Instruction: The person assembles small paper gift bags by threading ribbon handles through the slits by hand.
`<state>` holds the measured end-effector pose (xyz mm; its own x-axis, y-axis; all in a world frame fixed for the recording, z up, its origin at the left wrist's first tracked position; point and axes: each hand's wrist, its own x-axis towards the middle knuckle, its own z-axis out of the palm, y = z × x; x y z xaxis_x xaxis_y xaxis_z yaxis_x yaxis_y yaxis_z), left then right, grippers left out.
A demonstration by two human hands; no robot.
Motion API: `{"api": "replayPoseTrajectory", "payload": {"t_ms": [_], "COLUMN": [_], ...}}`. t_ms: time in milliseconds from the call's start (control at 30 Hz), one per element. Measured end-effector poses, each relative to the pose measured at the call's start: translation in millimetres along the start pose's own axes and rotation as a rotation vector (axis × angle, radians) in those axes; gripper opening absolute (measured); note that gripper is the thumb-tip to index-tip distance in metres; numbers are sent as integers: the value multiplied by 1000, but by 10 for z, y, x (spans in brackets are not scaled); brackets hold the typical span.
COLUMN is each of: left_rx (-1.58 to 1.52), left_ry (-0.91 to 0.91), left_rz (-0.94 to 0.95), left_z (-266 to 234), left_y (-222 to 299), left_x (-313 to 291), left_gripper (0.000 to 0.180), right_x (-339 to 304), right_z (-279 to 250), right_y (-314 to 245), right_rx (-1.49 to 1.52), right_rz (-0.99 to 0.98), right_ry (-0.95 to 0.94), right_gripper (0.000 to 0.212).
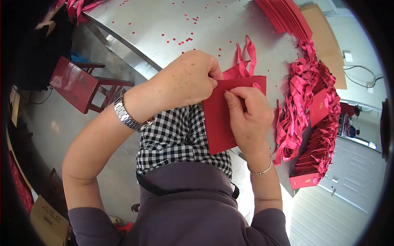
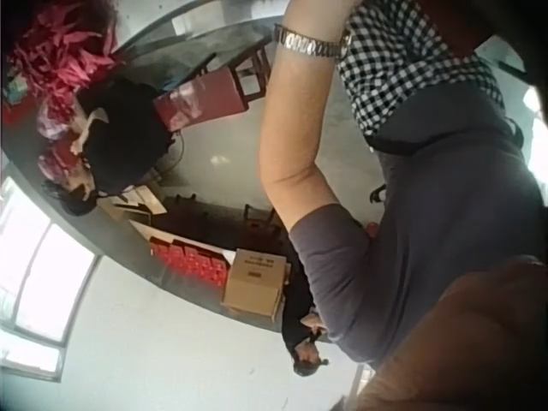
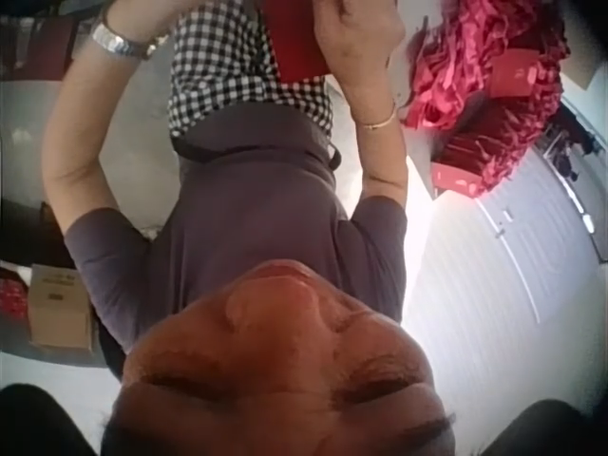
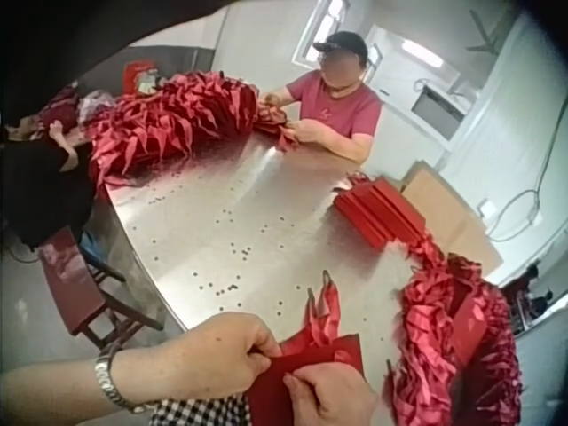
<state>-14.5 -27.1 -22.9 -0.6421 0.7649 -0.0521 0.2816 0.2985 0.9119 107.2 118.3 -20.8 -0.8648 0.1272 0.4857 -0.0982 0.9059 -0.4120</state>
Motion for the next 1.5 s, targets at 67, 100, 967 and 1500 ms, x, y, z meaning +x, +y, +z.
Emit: {"api": "replayPoseTrajectory", "payload": {"t_ms": [67, 100, 967, 1500], "left_rx": [22, 21, 33, 122], "left_ry": [12, 13, 39, -532], "left_rz": [47, 46, 104, -2], "left_z": [2, -3, -1, -260], "left_y": [-18, -20, -54, 158], "left_x": [0, 1, -24, 347], "left_gripper": [12, 12, 7, 14], "right_x": [5, 10, 258, -27], "right_z": [50, 54, 4, -21], "right_y": [23, 9, -78, -49], "right_rx": [-21, -21, -31, 85], "right_rz": [-92, -93, 144, 48], "right_ry": [68, 66, -382, -113], "right_gripper": [12, 12, 27, 29]}}
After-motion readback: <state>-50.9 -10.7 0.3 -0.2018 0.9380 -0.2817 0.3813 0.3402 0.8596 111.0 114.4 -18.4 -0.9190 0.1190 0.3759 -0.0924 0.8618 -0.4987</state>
